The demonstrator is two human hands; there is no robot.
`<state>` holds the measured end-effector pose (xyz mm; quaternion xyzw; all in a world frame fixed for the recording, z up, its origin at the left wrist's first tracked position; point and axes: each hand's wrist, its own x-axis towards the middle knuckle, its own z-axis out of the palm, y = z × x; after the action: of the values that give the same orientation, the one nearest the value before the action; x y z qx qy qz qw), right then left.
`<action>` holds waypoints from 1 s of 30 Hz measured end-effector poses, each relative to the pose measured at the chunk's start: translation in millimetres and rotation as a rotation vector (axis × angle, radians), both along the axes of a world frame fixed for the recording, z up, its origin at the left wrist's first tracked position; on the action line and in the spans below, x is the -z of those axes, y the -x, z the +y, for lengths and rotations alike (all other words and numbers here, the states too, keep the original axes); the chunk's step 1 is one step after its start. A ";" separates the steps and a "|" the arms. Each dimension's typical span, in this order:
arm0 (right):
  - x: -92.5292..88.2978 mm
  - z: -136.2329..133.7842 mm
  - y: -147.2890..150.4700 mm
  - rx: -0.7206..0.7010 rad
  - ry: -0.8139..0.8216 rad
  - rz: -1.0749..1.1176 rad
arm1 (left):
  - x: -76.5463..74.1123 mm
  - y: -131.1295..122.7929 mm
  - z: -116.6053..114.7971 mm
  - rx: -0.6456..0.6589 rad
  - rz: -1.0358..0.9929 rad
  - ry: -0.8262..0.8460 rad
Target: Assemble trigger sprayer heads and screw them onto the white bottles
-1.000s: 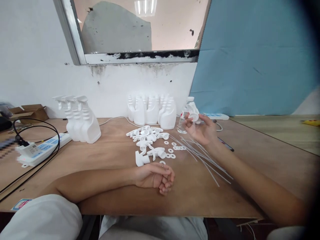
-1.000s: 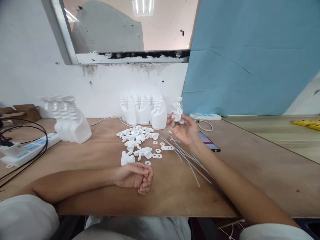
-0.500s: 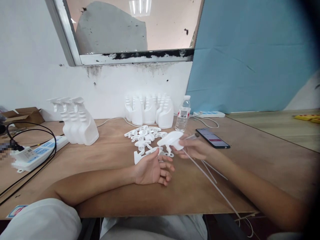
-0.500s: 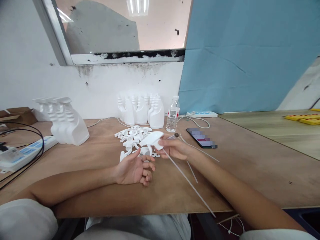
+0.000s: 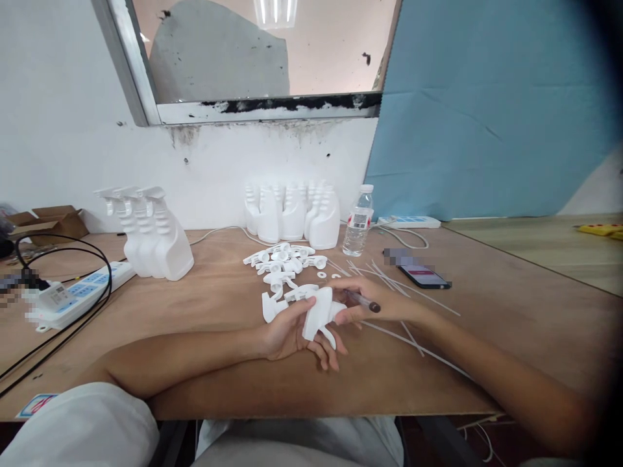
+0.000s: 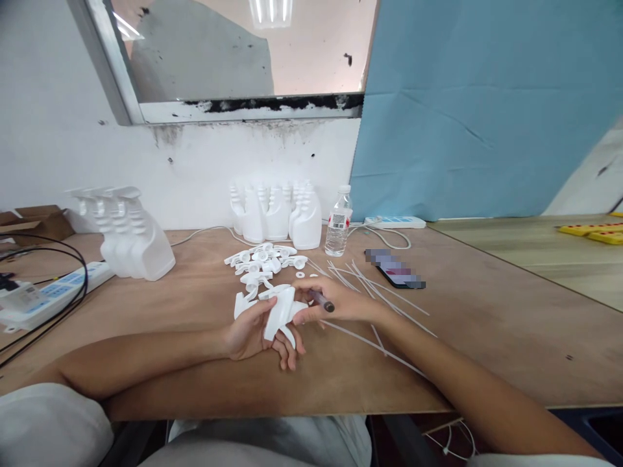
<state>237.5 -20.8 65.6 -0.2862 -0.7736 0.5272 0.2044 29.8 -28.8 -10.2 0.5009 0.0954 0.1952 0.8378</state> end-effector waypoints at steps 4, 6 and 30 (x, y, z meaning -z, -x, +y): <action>5.1 5.1 -3.7 0.161 -0.140 -0.097 | -1.0 -2.0 3.0 -0.070 -0.048 0.033; 7.2 7.4 -6.4 0.207 -0.187 -0.177 | -1.0 -3.0 4.4 -0.087 -0.065 0.048; 15.7 -0.6 -1.3 0.147 -0.685 -0.281 | -9.2 -3.1 4.0 -0.147 0.102 0.036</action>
<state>238.8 -21.4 50.0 -0.3254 -0.9029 0.1777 0.2174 32.9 -24.9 -1.0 0.4865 0.1780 0.2288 0.8242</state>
